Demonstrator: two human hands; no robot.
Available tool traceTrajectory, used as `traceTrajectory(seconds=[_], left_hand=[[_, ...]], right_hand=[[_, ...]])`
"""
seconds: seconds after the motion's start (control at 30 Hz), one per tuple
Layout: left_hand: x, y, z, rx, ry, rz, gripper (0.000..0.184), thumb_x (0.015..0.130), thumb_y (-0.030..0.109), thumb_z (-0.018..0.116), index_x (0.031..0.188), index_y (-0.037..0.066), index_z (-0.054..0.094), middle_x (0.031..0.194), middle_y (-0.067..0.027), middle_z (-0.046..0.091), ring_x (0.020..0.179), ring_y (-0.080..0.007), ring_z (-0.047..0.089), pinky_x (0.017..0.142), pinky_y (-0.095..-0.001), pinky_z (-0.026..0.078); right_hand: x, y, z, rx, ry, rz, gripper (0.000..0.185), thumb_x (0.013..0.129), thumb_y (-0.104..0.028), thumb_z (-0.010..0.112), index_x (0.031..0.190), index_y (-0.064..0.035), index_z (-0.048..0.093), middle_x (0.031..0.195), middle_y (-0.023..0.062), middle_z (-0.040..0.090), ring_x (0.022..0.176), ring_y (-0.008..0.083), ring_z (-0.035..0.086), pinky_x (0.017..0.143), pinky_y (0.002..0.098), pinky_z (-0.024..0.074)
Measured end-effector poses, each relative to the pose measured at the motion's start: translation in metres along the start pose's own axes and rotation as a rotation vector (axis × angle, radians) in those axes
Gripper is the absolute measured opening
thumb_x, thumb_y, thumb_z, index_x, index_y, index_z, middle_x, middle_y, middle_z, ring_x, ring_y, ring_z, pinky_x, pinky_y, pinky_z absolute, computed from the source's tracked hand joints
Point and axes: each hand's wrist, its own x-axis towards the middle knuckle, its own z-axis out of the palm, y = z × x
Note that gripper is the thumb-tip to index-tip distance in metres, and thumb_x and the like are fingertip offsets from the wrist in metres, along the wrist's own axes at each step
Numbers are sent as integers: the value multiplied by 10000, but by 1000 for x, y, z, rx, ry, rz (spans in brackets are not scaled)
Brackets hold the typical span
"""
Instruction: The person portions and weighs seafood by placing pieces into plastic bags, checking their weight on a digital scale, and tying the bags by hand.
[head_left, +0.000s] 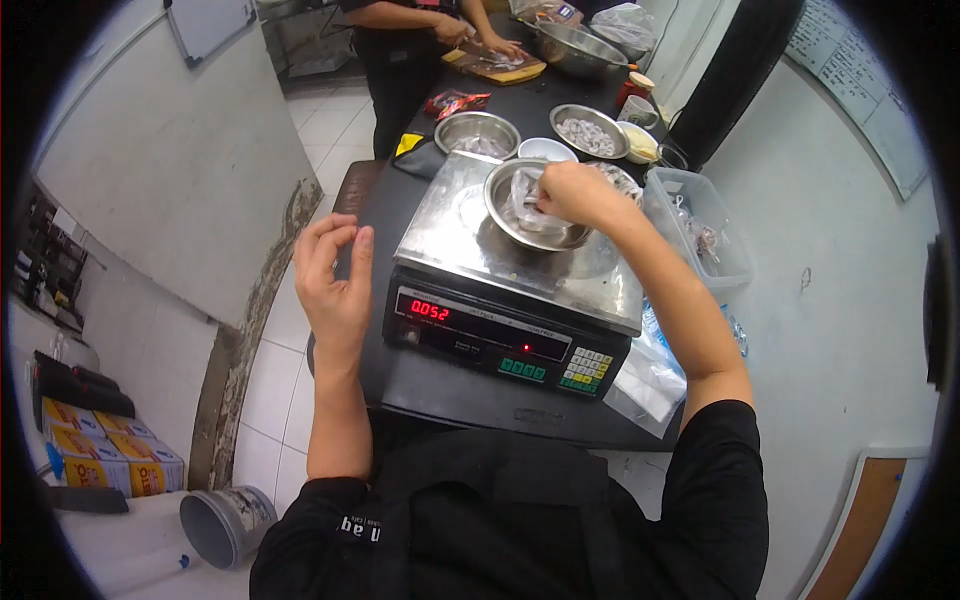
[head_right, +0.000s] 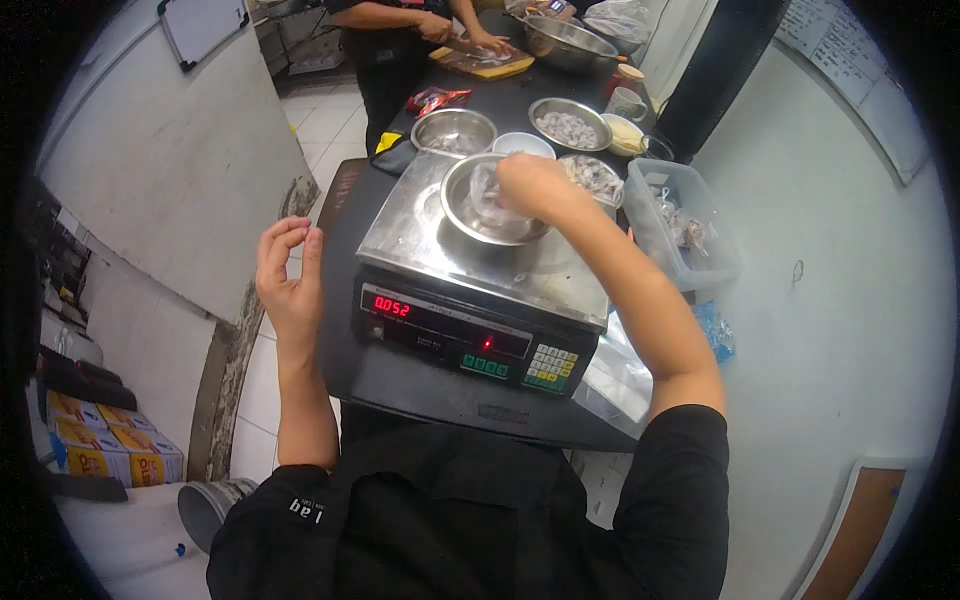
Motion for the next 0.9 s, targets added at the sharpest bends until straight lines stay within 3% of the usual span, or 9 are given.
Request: traceTrajectory(seconds=[0.1, 0.3, 0.4, 0.57, 0.63, 0.77, 0.83, 0.87, 0.9], left_hand=[[1, 5, 3, -4, -26, -12, 99, 879, 81, 675, 899, -11, 647, 1001, -119, 651, 961, -235, 618, 883, -339, 465], [9, 2, 2, 26, -37, 12, 99, 882, 86, 671, 897, -9, 649, 1011, -120, 646, 974, -239, 613, 884, -343, 464], [14, 0, 4, 40, -39, -4, 103, 882, 93, 673, 891, -8, 652, 1011, -118, 647, 979, -238, 612, 884, -343, 465], [26, 12, 10, 89, -128, 46, 113, 870, 87, 673, 904, -19, 652, 979, -128, 647, 955, -250, 616, 854, -343, 472], [32, 9, 22, 28, -149, 104, 146, 841, 124, 698, 908, 1, 656, 949, -118, 646, 900, -292, 599, 808, -369, 458], [52, 20, 26, 64, -239, 105, 251, 827, 136, 718, 1039, 8, 673, 912, -110, 653, 837, -230, 633, 769, -322, 490], [63, 23, 29, 42, -263, 70, 255, 825, 146, 720, 1042, 18, 674, 891, -102, 656, 796, -229, 640, 739, -333, 497], [67, 23, 33, -10, -280, 46, 259, 824, 157, 722, 1044, 28, 675, 871, -94, 659, 755, -228, 646, 709, -344, 505], [72, 21, 37, -9, -277, 41, 259, 824, 157, 722, 1044, 28, 675, 871, -94, 659, 755, -228, 646, 709, -344, 505]], right_hand=[[6, -2, -3, -34, -124, 37, 256, 765, -211, 668, 892, 7, 713, 940, 210, 692, 886, 365, 677, 789, 444, 541], [5, 40, -53, 206, 156, 17, 181, 749, -125, 609, 833, -11, 722, 833, 205, 685, 812, 372, 669, 781, 425, 529], [20, 67, -61, 190, 253, 26, 181, 733, -118, 666, 844, 18, 712, 803, 207, 683, 743, 348, 671, 701, 399, 525], [78, 116, -4, 5, 193, 234, 174, 717, -94, 668, 859, -23, 740, 828, 226, 679, 800, 376, 673, 780, 425, 533], [86, 126, 6, -4, 181, 200, 172, 748, -104, 661, 843, 25, 722, 902, 272, 674, 885, 404, 675, 796, 459, 544], [51, 98, -27, 289, 182, 237, 207, 824, -177, 641, 949, -43, 737, 849, 196, 697, 799, 340, 691, 742, 402, 535], [24, 79, -48, 195, 209, 103, 231, 836, -201, 642, 930, -4, 717, 796, 187, 694, 744, 328, 683, 714, 401, 515], [18, 80, -50, 247, 109, 152, 224, 873, -157, 637, 1003, 15, 699, 799, 157, 700, 658, 245, 658, 637, 369, 504], [8, 74, -54, 245, 104, 148, 224, 873, -157, 637, 1003, 15, 699, 799, 157, 700, 658, 245, 658, 637, 369, 504]])
